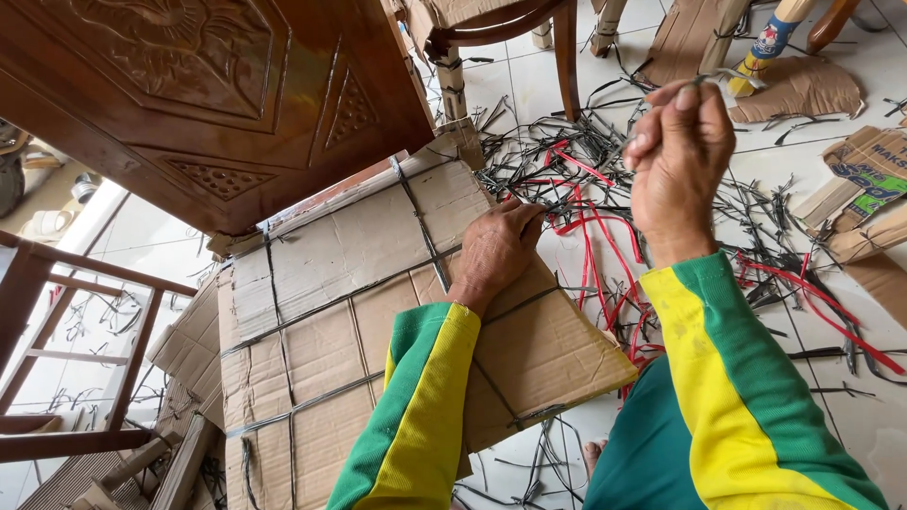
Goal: Wrapping a wooden chair seat with cardboard and securing it with plastic ties.
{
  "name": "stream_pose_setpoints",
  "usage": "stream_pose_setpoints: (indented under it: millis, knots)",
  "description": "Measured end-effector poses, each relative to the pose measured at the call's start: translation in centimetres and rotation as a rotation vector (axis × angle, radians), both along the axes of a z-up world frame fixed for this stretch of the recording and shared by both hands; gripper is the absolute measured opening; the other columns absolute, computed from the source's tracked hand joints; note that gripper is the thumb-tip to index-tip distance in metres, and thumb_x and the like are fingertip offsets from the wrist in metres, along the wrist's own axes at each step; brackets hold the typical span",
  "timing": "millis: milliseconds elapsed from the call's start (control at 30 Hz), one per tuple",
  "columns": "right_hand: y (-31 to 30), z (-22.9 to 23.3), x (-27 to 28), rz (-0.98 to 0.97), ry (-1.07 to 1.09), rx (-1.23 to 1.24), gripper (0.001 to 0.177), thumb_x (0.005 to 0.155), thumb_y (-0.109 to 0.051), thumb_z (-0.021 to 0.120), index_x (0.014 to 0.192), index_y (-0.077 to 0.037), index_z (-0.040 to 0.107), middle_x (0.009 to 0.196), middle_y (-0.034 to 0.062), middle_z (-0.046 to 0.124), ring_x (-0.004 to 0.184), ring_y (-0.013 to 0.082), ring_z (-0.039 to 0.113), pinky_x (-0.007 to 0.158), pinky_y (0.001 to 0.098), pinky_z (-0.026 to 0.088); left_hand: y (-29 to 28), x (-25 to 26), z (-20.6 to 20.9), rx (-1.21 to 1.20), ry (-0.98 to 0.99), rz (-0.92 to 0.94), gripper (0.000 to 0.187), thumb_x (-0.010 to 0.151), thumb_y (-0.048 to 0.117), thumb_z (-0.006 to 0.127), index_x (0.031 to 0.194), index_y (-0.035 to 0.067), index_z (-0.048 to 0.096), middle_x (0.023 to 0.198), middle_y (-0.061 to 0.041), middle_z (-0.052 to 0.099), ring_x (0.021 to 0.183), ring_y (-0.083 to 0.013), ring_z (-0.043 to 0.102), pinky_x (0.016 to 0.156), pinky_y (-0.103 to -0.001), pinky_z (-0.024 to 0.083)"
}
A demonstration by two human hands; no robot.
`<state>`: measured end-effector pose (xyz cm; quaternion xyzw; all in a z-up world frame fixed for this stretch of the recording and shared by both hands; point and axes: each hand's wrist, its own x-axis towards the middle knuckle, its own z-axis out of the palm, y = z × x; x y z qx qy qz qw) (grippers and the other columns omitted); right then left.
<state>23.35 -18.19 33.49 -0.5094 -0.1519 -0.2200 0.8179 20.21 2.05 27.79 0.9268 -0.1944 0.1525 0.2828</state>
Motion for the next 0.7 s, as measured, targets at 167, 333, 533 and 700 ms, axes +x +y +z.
stream_pose_setpoints:
  millis: [167,333,533,700]
  knots:
    - [2.6,1.7,0.5,0.047,-0.048,-0.069,0.024,0.111,-0.035,0.052,0.103,-0.013,0.057,0.077,-0.0034,0.054,0.065,0.0068,0.052,0.055,0.0237,0.046,0.3,0.0,0.2,-0.036,0.024,-0.086,0.027,0.085,0.016,0.063,0.106,0.009,0.078,0.089,-0.006,0.072,0.067,-0.0240,0.067,0.061,-0.035,0.055]
    - [3.9,2.4,1.2,0.079,-0.049,-0.069,0.025,0.111,-0.033,0.052,0.102,-0.010,0.055,0.078,-0.0015,0.052,0.067,0.0072,0.051,0.057,0.0238,0.046,0.0,0.0,0.2,-0.022,-0.011,-0.052,0.022,0.095,0.024,0.064,0.090,0.006,0.076,0.082,-0.007,0.070,0.061,-0.0247,0.063,0.057,-0.036,0.053]
    - [3.8,2.5,0.8,0.188,-0.027,-0.349,0.027,0.110,-0.025,0.052,0.129,-0.006,0.047,0.137,0.0140,0.058,0.082,0.0137,0.061,0.061,0.0220,0.050,1.6,0.4,0.5,-0.144,-0.039,0.072,0.019,0.097,0.018,0.063,0.086,0.003,0.068,0.080,-0.008,0.069,0.062,-0.0270,0.061,0.061,-0.039,0.050]
    - [4.5,-4.0,1.1,0.205,0.143,-0.821,0.029,0.109,-0.019,0.055,0.130,-0.002,0.065,0.084,0.0177,0.068,0.059,0.0176,0.060,0.048,0.0268,0.053,2.8,1.0,1.1,-0.252,0.201,0.224,0.036,0.102,0.039,0.050,0.092,0.013,0.074,0.090,-0.011,0.075,0.091,-0.0401,0.072,0.075,-0.054,0.058]
